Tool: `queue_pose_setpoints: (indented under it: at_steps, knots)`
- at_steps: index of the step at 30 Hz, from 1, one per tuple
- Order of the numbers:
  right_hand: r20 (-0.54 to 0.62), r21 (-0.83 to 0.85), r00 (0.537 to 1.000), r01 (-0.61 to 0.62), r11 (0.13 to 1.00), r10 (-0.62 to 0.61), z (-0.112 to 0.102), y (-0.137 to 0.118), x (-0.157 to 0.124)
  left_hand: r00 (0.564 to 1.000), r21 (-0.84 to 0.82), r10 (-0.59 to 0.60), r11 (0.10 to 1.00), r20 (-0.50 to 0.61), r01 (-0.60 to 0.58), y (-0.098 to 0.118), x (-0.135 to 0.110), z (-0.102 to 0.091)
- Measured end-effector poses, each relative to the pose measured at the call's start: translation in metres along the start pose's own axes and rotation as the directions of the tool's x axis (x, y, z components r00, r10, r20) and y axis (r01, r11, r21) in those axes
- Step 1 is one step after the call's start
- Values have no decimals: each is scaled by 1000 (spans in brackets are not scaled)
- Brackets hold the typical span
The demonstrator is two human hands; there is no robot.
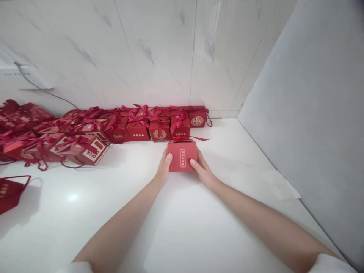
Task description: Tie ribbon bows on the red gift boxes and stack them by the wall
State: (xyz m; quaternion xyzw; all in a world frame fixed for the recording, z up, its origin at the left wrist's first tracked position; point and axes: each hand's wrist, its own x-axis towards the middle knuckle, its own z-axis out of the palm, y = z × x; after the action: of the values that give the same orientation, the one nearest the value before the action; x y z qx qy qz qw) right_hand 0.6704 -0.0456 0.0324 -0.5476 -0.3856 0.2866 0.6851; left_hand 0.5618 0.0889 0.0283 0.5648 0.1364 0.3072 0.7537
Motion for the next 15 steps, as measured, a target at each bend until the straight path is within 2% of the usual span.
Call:
queue_pose_setpoints:
  at_steps: [10, 15]
  knots:
    - [-10, -12, 999, 44, 999, -44, 0, 6, 0, 998, 78, 60, 995, 18, -61, -3, 1, -2]
    - [-116, -82, 975, 180, 980, -189, 1, 7, -3, 975, 260, 217, 940, 43, -220, -1, -3, 2]
